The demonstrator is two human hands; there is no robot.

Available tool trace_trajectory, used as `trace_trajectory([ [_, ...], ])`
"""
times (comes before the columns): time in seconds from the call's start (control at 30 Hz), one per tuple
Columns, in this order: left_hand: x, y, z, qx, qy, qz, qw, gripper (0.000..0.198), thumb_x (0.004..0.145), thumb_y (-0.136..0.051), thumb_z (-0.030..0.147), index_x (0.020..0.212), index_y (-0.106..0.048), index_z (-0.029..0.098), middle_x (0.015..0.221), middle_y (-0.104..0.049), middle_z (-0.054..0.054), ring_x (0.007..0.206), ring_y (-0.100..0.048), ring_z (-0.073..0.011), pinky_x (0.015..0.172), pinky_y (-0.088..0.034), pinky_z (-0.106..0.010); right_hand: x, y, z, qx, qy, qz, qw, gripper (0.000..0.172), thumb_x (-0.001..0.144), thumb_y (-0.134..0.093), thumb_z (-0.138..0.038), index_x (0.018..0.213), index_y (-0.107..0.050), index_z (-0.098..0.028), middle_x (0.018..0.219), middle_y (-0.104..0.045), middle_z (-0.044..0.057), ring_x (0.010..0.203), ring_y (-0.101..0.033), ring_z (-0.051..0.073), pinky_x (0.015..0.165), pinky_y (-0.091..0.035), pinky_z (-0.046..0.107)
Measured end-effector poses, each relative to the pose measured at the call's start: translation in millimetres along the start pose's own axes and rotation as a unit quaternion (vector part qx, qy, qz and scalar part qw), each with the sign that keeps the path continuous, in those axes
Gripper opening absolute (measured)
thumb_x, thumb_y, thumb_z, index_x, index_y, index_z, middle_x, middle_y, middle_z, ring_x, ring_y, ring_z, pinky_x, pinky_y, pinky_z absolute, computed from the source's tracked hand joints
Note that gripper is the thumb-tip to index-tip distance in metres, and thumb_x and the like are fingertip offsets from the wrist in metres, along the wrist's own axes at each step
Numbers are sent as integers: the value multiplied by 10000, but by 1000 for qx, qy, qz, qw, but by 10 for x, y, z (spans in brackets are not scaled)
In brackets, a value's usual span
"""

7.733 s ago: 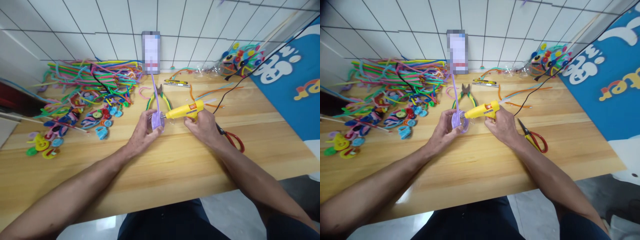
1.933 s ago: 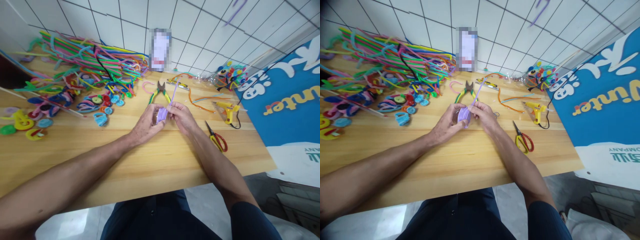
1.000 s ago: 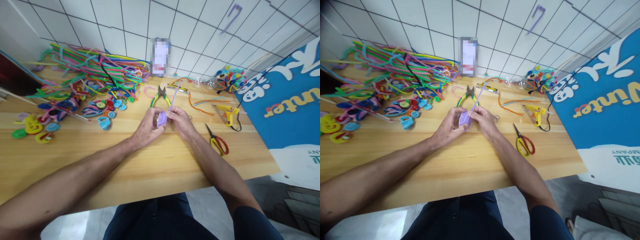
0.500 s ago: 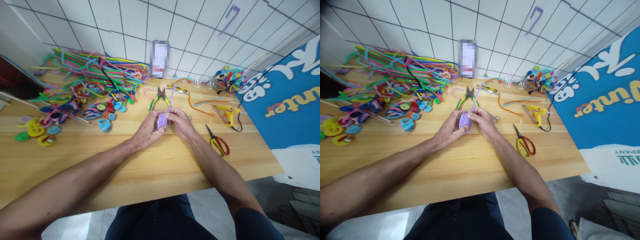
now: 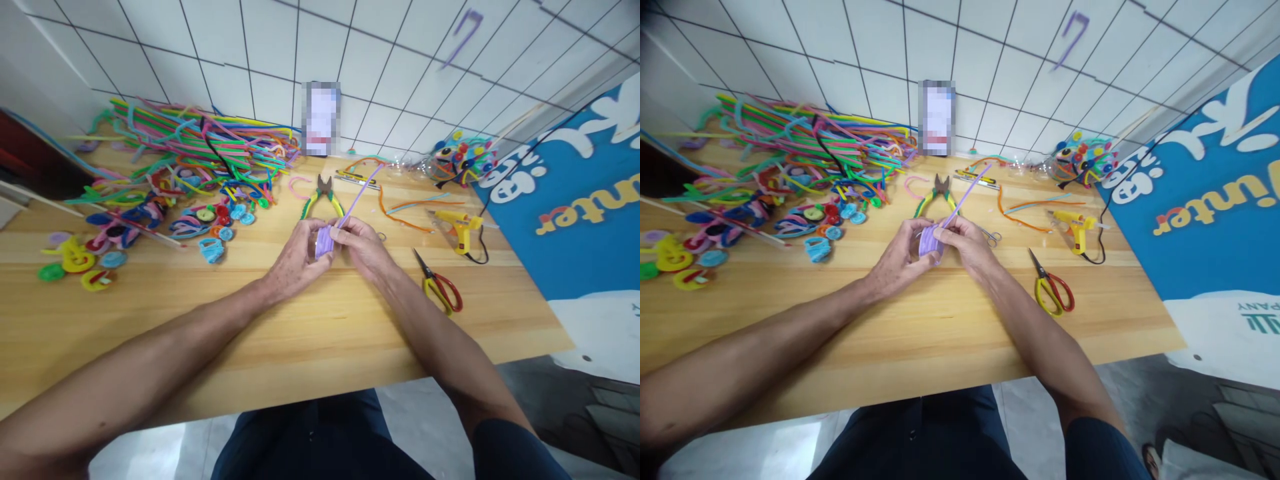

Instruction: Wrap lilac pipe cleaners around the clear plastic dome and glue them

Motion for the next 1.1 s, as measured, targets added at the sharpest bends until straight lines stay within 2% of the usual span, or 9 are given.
trace_trajectory([
  [0.17, 2, -1, 2, -4, 23, -8, 1000, 440, 999, -685, 361, 1381, -525, 212, 1354, -686, -130, 1235, -695, -279, 1103, -573, -481, -10, -8, -7, -13, 13, -1, 1000, 448, 608, -1046, -490, 858, -768, -242, 916, -751, 3, 915, -655, 198, 922, -533, 365],
  [0.33, 23, 21, 44, 15, -2, -13, 1000, 454, 1010, -664, 324, 1433, -547, 209, 1407, -684, -133, 1305, -683, -285, 1168, -556, -486, 1, 0, -5, -17, 16, -6, 1000, 445, 624, -1041, -495, 862, -767, -238, 909, -751, 6, 881, -644, 191, 894, -526, 363],
  [0.5, 31, 31, 66, 37, -29, -6, 999, 477, 994, -663, 281, 1456, -564, 218, 1401, -684, -123, 1313, -674, -277, 1167, -567, -469, 12, -4, 1, -14, 10, -9, 1000, 423, 670, -1000, -542, 836, -761, -235, 826, -734, 5, 801, -611, 184, 842, -513, 355],
  [0.7, 19, 18, 52, 39, -48, 12, 998, 497, 954, -686, 247, 1435, -562, 229, 1364, -660, -114, 1301, -669, -273, 1153, -572, -471, -2, -3, -1, -9, 15, 1, 1000, 443, 631, -1030, -527, 866, -784, -244, 888, -764, 14, 842, -640, 191, 886, -523, 361],
  [0.87, 10, 18, 49, 17, -31, 16, 999, 417, 976, -695, 296, 1364, -562, 225, 1340, -655, -112, 1272, -671, -270, 1128, -566, -463, -16, -26, -7, -17, 15, -1, 1000, 483, 605, -1053, -544, 884, -788, -251, 868, -750, 7, 850, -643, 198, 880, -529, 365],
  [1.1, 13, 20, 50, -5, 15, 5, 1000, 331, 1044, -653, 391, 1305, -542, 220, 1285, -671, -106, 1204, -682, -254, 1089, -565, -447, -48, -47, -34, -26, 18, -5, 999, 443, 629, -1035, -540, 828, -767, -249, 923, -751, 10, 887, -636, 195, 893, -528, 352],
])
Point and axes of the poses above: each hand's wrist, its own x-axis towards the middle knuckle, its own y-axis out of the back of the hand, z = x × y, the point moved 6 cm from there along x, towards the middle knuckle
